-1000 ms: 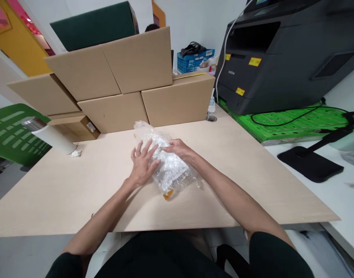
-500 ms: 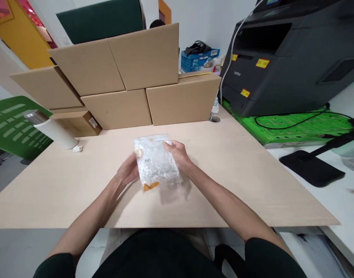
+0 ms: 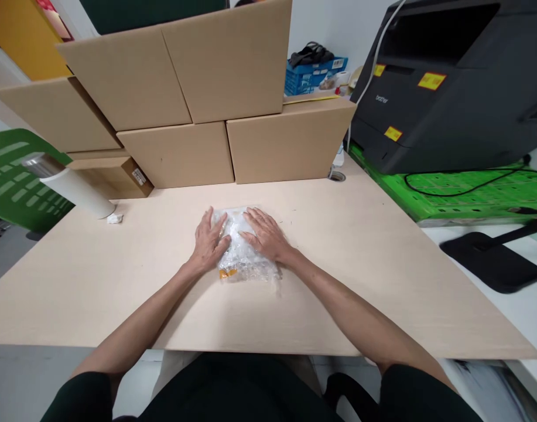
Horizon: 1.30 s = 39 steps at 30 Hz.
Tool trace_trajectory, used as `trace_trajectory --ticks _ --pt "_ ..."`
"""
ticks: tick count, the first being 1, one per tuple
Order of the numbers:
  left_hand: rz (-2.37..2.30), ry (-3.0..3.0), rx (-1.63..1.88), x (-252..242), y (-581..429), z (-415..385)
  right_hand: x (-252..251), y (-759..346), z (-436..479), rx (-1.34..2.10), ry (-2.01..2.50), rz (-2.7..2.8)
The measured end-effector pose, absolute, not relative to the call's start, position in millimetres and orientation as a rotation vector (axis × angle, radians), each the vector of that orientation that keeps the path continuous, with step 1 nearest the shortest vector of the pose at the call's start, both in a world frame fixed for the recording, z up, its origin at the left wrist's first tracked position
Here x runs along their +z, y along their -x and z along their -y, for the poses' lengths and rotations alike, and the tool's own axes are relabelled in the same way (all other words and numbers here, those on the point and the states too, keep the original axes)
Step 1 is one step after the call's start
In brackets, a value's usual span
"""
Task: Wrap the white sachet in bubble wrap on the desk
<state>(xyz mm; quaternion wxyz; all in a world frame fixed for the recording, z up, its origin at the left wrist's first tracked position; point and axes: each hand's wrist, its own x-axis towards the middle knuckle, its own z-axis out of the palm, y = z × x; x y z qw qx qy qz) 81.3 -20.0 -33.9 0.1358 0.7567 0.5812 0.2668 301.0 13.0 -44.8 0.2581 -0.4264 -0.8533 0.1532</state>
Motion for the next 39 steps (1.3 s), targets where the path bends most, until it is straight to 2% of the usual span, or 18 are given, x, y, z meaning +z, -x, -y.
trace_trajectory --ticks 4,13,22,29,32,36,39 --pt "-1.519 -2.351 0.434 -30.1 -67.0 16.3 -43.8 -316.3 -16.6 0.542 1.218 2.461" --pt "-1.448 -2.473 0.158 -23.6 -49.8 1.3 -39.1 -332.9 -23.8 0.695 1.148 2.592" --pt "-1.401 -2.500 0.191 -34.6 -46.2 0.0 -45.5 -336.8 -23.3 0.753 1.107 2.524" --pt "-1.463 -2.487 0.125 -24.2 -52.1 0.6 -34.0 -331.6 -25.9 0.719 1.169 2.563" --pt "-1.498 -2.602 0.125 -15.5 -58.3 6.6 -27.2 -328.8 -22.4 0.596 1.159 2.618" --pt "-1.362 -2.740 0.038 -9.6 -62.9 11.1 -25.0 -328.0 -11.4 0.399 0.976 2.698" --pt "-1.287 -2.741 -0.093 -7.2 -61.3 8.5 -25.8 -328.2 -6.9 0.382 0.943 2.754"
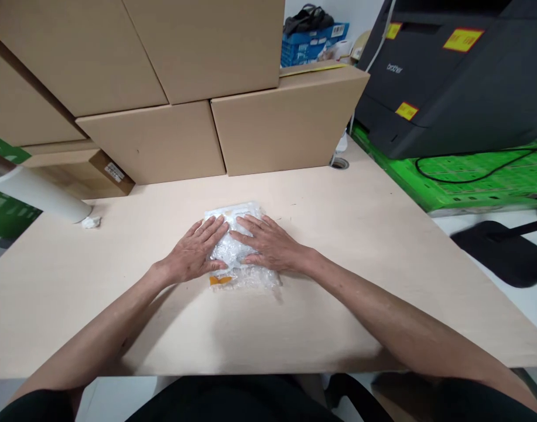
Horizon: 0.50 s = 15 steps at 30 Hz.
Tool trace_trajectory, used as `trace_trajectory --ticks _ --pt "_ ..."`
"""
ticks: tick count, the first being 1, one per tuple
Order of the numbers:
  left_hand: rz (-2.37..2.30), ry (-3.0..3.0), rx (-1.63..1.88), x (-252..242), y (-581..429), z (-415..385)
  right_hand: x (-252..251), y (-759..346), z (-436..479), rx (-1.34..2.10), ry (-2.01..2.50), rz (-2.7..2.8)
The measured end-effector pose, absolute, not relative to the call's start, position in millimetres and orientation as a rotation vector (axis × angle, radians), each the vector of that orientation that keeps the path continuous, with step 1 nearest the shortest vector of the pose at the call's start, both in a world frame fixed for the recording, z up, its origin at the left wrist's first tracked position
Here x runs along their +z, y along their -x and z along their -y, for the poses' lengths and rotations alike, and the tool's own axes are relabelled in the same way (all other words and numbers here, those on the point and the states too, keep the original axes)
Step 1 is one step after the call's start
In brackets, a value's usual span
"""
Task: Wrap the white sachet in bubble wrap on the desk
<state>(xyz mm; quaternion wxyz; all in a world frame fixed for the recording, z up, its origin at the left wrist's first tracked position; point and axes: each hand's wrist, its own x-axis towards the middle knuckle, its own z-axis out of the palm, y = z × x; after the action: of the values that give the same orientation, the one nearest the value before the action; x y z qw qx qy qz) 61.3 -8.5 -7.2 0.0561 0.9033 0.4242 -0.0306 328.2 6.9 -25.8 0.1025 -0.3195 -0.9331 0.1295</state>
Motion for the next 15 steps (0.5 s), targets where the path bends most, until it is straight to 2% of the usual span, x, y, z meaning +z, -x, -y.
trace_trajectory --ticks 8,11,15 --pt "-1.279 -2.657 -0.178 -6.3 -57.6 -2.7 -28.4 -321.4 -14.6 0.517 1.015 2.696" --pt "-1.332 -2.615 -0.179 -3.1 -61.3 2.2 -25.9 -321.2 -13.6 0.684 1.012 2.628" --pt "-1.444 -2.619 0.027 6.5 -74.4 27.6 -24.1 -328.7 -6.7 0.987 1.011 2.140"
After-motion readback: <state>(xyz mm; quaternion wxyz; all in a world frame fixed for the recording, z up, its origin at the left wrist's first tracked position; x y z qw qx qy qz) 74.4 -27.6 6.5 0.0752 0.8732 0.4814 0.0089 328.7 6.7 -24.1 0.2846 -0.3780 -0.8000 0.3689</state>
